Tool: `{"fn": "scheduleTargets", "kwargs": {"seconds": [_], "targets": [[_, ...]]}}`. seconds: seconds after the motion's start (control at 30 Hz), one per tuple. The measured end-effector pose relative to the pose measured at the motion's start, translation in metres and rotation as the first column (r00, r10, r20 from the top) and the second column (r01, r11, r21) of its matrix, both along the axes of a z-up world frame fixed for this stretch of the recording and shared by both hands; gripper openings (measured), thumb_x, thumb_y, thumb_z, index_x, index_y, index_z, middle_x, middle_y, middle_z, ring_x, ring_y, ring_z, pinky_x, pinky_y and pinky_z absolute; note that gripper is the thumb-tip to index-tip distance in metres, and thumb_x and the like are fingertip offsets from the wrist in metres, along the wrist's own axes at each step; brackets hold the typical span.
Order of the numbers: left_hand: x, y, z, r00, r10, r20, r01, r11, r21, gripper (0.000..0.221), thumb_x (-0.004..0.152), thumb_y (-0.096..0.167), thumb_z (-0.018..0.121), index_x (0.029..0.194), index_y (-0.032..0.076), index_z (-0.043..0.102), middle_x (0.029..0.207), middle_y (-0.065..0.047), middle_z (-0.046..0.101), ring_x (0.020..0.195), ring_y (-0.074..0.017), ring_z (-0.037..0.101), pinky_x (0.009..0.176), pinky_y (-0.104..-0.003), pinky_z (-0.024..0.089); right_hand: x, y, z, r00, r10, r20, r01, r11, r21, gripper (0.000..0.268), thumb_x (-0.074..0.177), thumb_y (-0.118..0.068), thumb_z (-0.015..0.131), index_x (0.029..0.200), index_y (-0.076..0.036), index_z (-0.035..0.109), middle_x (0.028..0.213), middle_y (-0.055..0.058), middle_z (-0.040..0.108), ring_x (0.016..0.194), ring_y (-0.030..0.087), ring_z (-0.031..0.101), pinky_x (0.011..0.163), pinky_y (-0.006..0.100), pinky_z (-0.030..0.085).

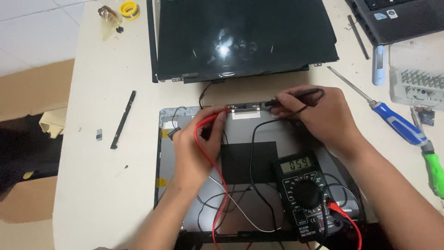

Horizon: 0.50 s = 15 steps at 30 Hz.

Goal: Testing a laptop LCD circuit board using a digital multimeter to diagnose electrical issues.

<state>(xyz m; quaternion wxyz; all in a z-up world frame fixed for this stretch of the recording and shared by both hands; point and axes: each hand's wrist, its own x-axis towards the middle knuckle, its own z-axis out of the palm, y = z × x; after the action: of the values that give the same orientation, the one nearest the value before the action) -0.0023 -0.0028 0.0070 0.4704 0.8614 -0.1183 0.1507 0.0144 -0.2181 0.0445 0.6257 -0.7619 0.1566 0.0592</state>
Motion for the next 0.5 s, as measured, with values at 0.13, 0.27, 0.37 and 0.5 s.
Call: {"fn": "scheduleTargets", "kwargs": {"seconds": [0.13, 0.27, 0.37, 0.5], "targets": [[0.0, -0.002, 0.002, 1.0, 0.003, 0.008, -0.003, 1.0, -0.012, 0.015, 0.095, 0.014, 0.061, 0.103, 0.008, 0.071, 0.095, -0.003, 0.077, 0.082, -0.0131, 0.073, 0.075, -0.024, 0.056, 0.0, 0.002, 0.007, 0.998, -0.016, -0.054, 0.013, 0.998, -0.053, 0.018, 0.091, -0.012, 0.066, 0.102, 0.0, 0.073, 0.084, 0.017, 0.077, 0.077, 0.02, 0.076, 0.076, 0.025, 0.06], [0.0, -0.002, -0.001, 1.0, 0.004, 0.019, -0.004, 1.0, -0.004, 0.014, 0.095, 0.015, 0.061, 0.104, 0.009, 0.071, 0.096, -0.001, 0.077, 0.081, -0.0116, 0.073, 0.072, -0.023, 0.056, 0.0, 0.0, 0.001, 1.0, 0.01, 0.009, -0.009, 0.999, -0.035, 0.018, 0.091, -0.012, 0.066, 0.101, 0.002, 0.073, 0.083, 0.017, 0.076, 0.075, 0.02, 0.075, 0.076, 0.025, 0.061], [0.001, -0.001, -0.002, 1.0, 0.007, 0.015, -0.007, 1.0, 0.007, 0.012, 0.096, 0.014, 0.061, 0.103, 0.011, 0.071, 0.092, 0.002, 0.076, 0.075, -0.0077, 0.069, 0.069, -0.022, 0.052, 0.001, -0.001, -0.002, 1.0, -0.003, 0.004, 0.003, 1.0, -0.027, 0.017, 0.091, -0.01, 0.067, 0.101, 0.002, 0.072, 0.082, 0.018, 0.076, 0.074, 0.021, 0.075, 0.075, 0.025, 0.061], [0.001, -0.001, -0.002, 0.999, 0.0, 0.035, -0.001, 1.0, 0.01, 0.014, 0.095, 0.014, 0.062, 0.105, 0.01, 0.071, 0.097, -0.002, 0.077, 0.083, -0.0131, 0.074, 0.074, -0.024, 0.056, 0.001, 0.0, 0.0, 1.0, 0.005, 0.012, -0.004, 0.999, -0.033, 0.017, 0.091, -0.01, 0.066, 0.102, 0.002, 0.073, 0.083, 0.018, 0.076, 0.076, 0.021, 0.076, 0.075, 0.024, 0.06]]}}
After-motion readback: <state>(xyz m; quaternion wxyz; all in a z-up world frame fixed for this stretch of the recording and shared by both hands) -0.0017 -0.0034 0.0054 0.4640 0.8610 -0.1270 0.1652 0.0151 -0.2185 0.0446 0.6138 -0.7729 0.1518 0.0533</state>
